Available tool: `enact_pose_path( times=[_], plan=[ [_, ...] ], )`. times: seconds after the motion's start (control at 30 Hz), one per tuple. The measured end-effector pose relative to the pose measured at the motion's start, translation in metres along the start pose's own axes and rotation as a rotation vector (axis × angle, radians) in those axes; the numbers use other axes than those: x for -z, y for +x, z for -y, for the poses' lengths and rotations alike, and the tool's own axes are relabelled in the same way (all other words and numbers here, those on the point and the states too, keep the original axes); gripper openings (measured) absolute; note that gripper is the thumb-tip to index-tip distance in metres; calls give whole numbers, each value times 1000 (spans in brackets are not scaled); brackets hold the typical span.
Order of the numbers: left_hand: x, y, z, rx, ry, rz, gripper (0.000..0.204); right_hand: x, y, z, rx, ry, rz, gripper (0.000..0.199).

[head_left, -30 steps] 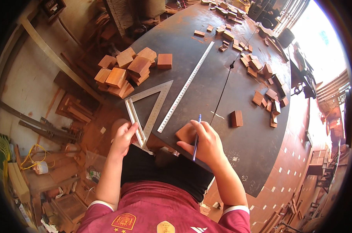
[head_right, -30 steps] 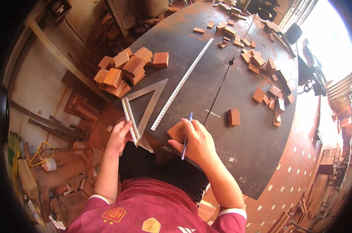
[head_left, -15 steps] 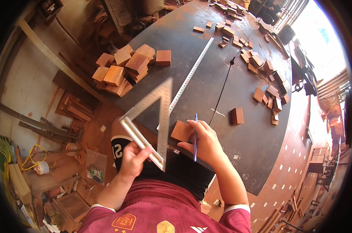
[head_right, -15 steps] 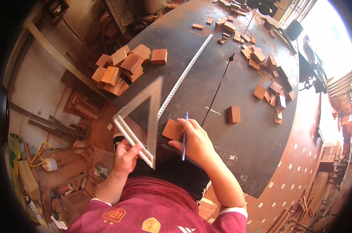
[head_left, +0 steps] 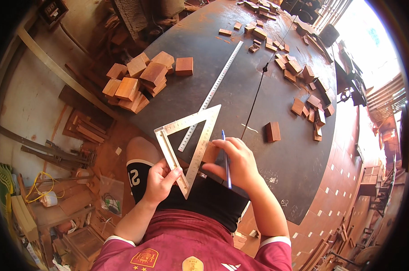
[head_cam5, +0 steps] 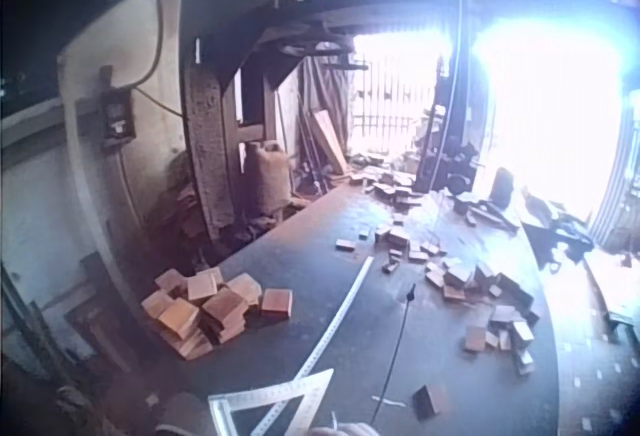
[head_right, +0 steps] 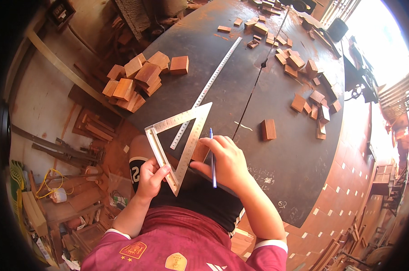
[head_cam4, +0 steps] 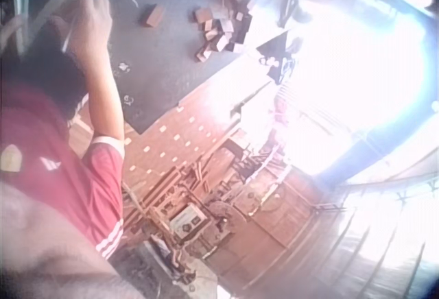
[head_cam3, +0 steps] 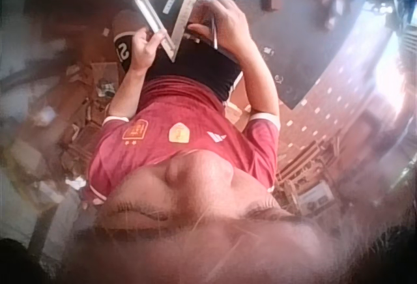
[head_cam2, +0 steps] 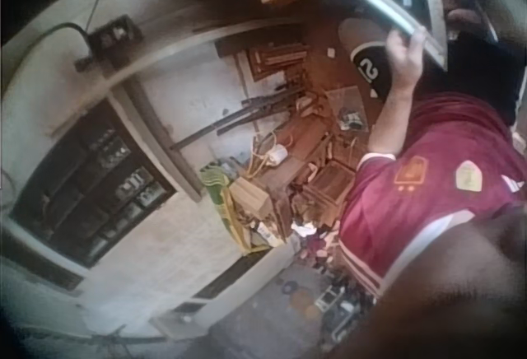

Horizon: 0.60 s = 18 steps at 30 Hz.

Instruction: The person repeatedly measures and marks small wooden blocks on a workbench using a metal ruler, a set square, and a blue pen. They pick up blocks, align the tools, draw lines, and place the blocks back on the table.

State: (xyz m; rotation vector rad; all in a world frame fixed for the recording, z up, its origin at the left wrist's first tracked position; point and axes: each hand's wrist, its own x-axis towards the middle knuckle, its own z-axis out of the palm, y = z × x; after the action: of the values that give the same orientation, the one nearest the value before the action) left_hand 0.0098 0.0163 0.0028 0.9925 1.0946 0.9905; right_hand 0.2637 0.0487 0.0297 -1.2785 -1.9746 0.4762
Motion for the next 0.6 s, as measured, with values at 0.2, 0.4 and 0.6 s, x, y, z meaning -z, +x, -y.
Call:
enact_pose_path(
  times=[0.2, 0.4, 0.6],
  plan=[
    [0, 3, 2, -8, 9, 5, 13, -5, -5, -5, -65, 19, 60, 61],
    [0, 0, 8, 5, 43, 13, 15, -3, -4, -6, -63, 57, 77, 63],
    [-2, -1, 6, 45, -1, 22, 25, -2, -5, -8, -92, 43, 93, 62]
  ],
)
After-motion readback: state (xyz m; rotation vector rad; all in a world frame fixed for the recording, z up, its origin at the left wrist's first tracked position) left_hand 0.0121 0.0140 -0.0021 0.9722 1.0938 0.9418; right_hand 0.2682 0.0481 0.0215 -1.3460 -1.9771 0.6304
